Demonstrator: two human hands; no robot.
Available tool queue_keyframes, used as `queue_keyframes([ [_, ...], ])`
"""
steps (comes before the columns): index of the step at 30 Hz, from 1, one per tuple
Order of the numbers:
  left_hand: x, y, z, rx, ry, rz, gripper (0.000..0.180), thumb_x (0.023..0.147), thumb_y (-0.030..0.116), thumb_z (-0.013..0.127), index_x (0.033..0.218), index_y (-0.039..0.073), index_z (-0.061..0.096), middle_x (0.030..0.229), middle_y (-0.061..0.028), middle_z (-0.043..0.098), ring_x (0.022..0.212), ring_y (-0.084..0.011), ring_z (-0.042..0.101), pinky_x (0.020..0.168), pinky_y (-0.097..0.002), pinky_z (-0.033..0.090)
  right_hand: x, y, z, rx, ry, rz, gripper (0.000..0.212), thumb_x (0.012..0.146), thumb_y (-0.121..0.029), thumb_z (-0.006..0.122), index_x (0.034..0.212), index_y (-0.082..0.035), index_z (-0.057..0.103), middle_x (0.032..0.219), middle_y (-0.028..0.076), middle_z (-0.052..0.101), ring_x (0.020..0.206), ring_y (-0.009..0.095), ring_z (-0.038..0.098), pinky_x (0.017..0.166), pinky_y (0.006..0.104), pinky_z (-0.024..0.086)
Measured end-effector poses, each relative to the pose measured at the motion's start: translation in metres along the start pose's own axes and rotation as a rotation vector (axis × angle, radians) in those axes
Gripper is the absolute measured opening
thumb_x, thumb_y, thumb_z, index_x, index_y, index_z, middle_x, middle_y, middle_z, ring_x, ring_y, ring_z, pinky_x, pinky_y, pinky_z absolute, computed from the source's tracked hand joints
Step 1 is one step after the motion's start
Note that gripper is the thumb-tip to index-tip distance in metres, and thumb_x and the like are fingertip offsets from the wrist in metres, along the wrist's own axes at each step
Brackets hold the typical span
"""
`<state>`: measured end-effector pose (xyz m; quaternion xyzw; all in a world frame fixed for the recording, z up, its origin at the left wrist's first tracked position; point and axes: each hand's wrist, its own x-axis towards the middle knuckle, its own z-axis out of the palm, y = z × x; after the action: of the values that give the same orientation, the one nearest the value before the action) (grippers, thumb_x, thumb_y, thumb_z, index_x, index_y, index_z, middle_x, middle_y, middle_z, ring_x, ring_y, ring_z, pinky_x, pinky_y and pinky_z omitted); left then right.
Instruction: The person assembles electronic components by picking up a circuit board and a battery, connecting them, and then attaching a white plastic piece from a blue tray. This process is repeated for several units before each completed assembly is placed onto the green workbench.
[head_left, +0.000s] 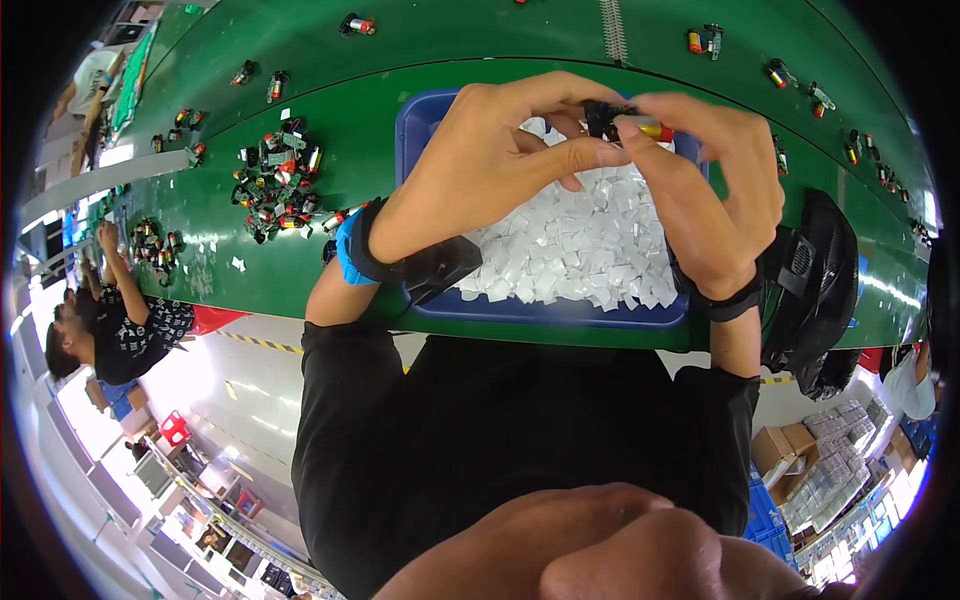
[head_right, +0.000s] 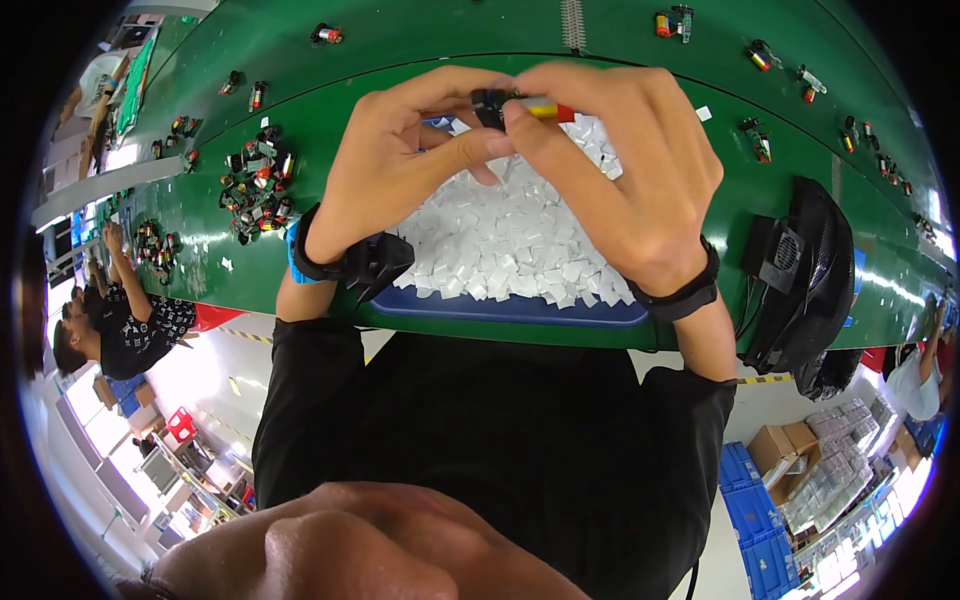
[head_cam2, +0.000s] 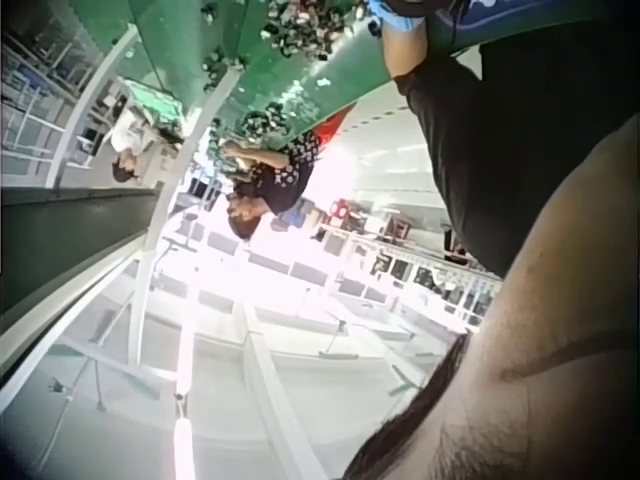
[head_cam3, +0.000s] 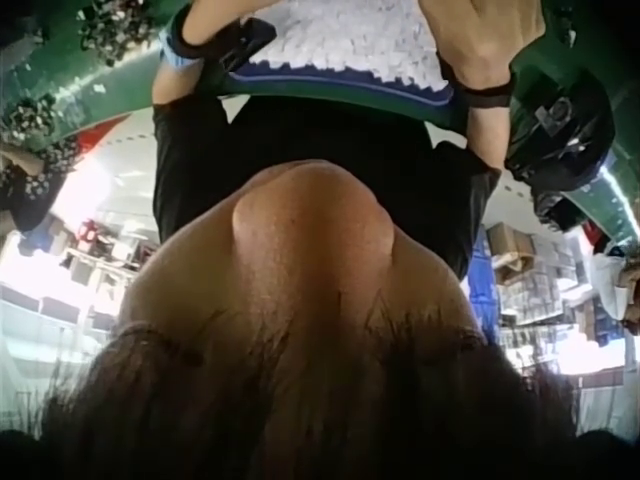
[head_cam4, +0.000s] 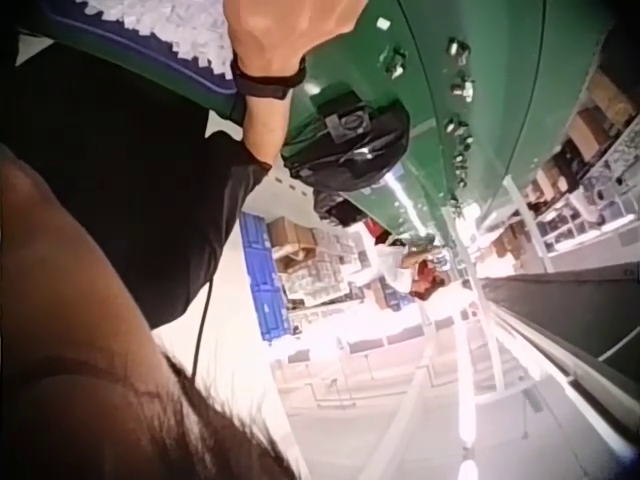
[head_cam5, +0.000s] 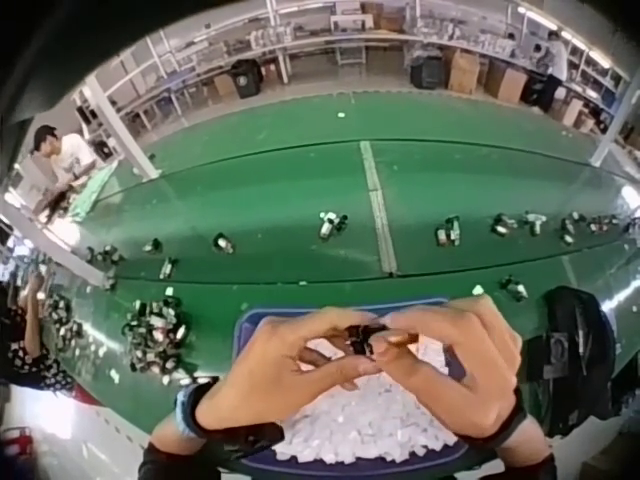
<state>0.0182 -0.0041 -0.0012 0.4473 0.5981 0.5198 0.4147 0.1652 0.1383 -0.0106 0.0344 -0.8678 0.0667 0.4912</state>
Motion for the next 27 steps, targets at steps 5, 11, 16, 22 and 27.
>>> queue_keyframes([
  [5, 0.002, 0.0, 0.001, 0.013, 0.0, 0.082, 0.037, 0.093, -0.001, 0.067, 0.129, -0.005, 0.058, 0.106, -0.0148, 0.069, 0.093, -0.0192, 0.07, 0.073, -0.0324, 0.063, 0.012, 0.0, -0.013, 0.004, -0.097, 0.0, 0.027, 0.063, -0.004, 0.08, 0.089, -0.005, 0.074, 0.089, 0.004, 0.07, 0.079, 0.019, 0.063, 0.06, 0.0255, 0.049],
  [11, 0.004, -0.005, 0.003, -0.234, 0.157, 0.32, 0.032, 0.092, 0.003, 0.07, 0.122, -0.004, 0.063, 0.108, -0.0145, 0.07, 0.088, -0.0176, 0.072, 0.073, -0.0282, 0.063, 0.012, -0.008, -0.036, 0.498, -0.184, 0.682, 0.026, 0.078, -0.003, 0.083, 0.101, 0.0, 0.071, 0.093, 0.009, 0.07, 0.077, 0.012, 0.063, 0.057, 0.023, 0.048],
  [16, 0.001, -0.005, 0.006, -0.205, 0.127, 0.314, 0.033, 0.091, -0.001, 0.07, 0.122, -0.007, 0.062, 0.111, -0.0152, 0.07, 0.091, -0.0194, 0.072, 0.077, -0.0283, 0.063, 0.011, -0.019, -0.026, 0.57, -0.198, 0.732, 0.022, 0.084, -0.001, 0.078, 0.104, 0.003, 0.07, 0.093, 0.01, 0.07, 0.071, 0.009, 0.062, 0.056, 0.0215, 0.047],
  [22, 0.003, -0.005, 0.007, -0.11, 0.199, 0.368, 0.036, 0.088, -0.003, 0.073, 0.122, -0.005, 0.064, 0.11, -0.0143, 0.07, 0.092, -0.0187, 0.072, 0.077, -0.028, 0.063, 0.007, -0.018, -0.018, 0.734, -0.074, 0.816, 0.021, 0.088, 0.001, 0.073, 0.107, 0.007, 0.069, 0.094, 0.012, 0.07, 0.064, 0.01, 0.062, 0.054, 0.0223, 0.048],
  [27, 0.002, -0.005, 0.007, 0.238, 0.316, 0.489, 0.036, 0.082, -0.002, 0.077, 0.117, -0.001, 0.069, 0.105, -0.0122, 0.072, 0.087, -0.0168, 0.072, 0.073, -0.0273, 0.063, 0.011, -0.021, -0.02, 0.928, -0.064, 1.036, 0.021, 0.092, -0.002, 0.071, 0.11, 0.009, 0.067, 0.09, 0.013, 0.071, 0.063, 0.012, 0.062, 0.054, 0.0235, 0.049],
])
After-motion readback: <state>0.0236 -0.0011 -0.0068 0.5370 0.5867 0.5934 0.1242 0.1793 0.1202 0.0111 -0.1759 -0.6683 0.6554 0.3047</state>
